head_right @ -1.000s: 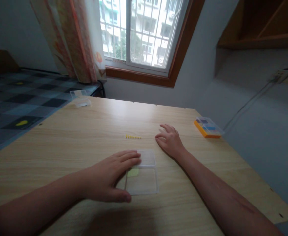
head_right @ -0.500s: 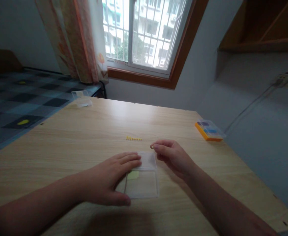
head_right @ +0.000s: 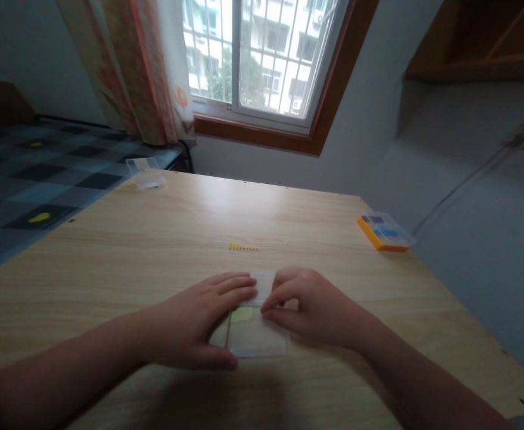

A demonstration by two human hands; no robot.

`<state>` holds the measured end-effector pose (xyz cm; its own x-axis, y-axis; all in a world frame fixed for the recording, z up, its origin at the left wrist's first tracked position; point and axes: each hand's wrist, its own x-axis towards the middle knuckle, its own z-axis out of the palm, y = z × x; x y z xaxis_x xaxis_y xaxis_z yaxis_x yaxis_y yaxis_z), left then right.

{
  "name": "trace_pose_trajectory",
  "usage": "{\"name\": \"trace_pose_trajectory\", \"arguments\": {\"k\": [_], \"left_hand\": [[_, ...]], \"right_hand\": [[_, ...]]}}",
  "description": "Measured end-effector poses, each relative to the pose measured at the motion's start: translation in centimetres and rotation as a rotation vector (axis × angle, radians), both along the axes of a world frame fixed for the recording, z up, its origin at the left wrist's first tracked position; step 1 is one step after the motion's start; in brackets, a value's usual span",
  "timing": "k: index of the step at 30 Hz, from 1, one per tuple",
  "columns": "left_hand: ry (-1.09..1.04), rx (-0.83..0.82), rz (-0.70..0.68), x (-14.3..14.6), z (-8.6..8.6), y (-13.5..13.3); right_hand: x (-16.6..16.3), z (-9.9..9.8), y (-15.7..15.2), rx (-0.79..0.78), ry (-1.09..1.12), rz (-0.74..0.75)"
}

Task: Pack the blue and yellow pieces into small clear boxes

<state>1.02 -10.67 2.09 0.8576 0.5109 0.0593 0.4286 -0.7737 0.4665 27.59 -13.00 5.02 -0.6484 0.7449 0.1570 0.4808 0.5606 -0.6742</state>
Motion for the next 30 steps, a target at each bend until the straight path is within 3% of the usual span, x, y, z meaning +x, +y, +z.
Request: {"name": "trace_pose_trajectory", "arguments": {"k": [3, 6, 11, 20, 30], "left_hand": [[0.004, 0.009, -0.005, 0.0, -0.1, 0.1], [0.013, 0.019, -0.011, -0.1, -0.2, 0.1], [0.018, 0.028, -0.011, 0.0, -0.2, 0.1], [0.015, 0.045, -0.011, 0.0, -0.3, 0.1], [-0.007, 0.043, -0.023, 0.1, -0.3, 0.1]], "right_hand": [[-0.5, -0.2, -0.6, 0.141, -0.237, 0.094], [-0.7, -0.8, -0.7, 0.178, -0.305, 0.166], [-0.5, -1.3, -0.3, 0.222, -0.306, 0.205], [0.2, -0.1, 0.0, 0.237, -0.249, 0.245], [-0.3, -1.3, -0.1, 0.274, -0.299, 0.253]]}}
